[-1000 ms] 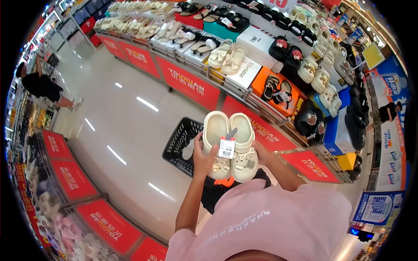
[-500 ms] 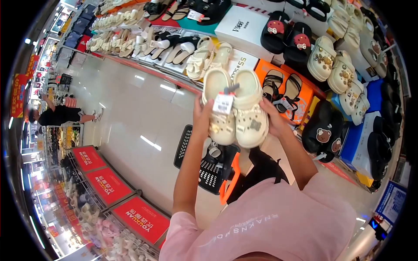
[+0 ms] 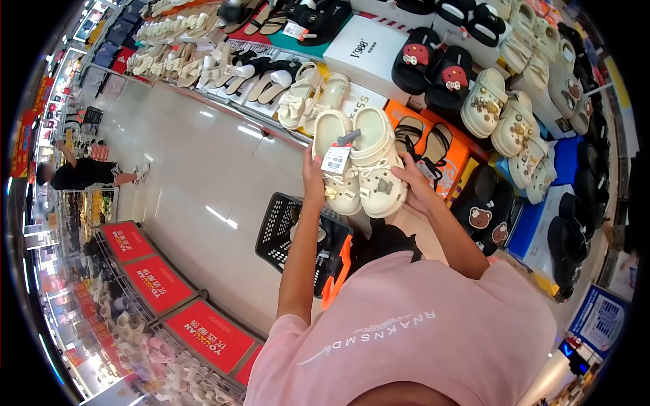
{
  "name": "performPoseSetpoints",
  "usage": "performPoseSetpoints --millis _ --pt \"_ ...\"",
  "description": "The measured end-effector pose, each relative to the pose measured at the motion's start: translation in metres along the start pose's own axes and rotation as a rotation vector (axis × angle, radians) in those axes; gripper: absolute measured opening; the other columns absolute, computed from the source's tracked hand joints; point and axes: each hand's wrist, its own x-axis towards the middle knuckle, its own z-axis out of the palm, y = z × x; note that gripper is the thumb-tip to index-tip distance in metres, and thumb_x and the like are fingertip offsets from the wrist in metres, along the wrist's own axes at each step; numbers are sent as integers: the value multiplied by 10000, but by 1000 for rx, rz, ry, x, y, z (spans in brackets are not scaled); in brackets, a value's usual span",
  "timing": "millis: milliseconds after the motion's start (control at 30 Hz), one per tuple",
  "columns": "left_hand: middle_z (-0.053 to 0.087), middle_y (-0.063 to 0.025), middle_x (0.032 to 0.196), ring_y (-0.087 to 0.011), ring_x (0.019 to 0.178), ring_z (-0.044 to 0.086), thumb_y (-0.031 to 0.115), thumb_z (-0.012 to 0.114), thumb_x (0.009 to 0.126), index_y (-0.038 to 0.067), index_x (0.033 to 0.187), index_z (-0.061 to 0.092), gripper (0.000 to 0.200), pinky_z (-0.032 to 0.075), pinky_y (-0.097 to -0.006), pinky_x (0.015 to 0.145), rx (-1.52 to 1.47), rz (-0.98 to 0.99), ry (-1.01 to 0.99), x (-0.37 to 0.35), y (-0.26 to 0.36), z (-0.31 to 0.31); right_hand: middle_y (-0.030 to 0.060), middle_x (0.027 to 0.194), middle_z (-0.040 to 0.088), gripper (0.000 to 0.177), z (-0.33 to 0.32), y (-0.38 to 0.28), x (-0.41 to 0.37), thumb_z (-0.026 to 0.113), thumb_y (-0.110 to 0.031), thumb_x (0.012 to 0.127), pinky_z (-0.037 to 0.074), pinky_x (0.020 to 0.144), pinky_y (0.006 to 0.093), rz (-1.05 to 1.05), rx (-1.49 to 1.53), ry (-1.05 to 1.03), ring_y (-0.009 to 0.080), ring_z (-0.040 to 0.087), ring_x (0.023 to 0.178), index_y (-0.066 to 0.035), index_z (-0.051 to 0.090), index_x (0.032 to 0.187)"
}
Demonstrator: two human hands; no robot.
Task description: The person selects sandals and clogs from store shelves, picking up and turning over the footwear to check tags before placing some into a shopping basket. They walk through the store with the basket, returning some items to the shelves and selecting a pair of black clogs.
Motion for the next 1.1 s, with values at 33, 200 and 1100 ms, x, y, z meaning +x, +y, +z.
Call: performPoseSetpoints --millis 33,200,1100 --pt "510 -120 1338 -181 1179 500 300 458 1019 -3 1439 366 526 394 -303 1007 18 -6 -10 4 7 -1 94 1310 532 642 4 1 1 663 -198 917 493 966 369 16 48 10 215 558 1191 -124 301 1442" --pt "541 -106 1309 -170 1168 506 336 507 1009 -21 1426 407 558 388 -285 1005 -70 -77 -49 25 13 -23 94 1353 501 595 34 6 4 634 -186 937 459 1028 392 5 76 29 228 528 1229 -152 308 1434" --pt "670 -38 818 -99 778 588 344 580 976 -25 1023 688 387 470 -256 727 621 346 -177 316 89 83 35 1356 565 530 22 -62 238 579 -443 938 427 1057 428 -283 817 103 241 542 1237 -137 505 1364"
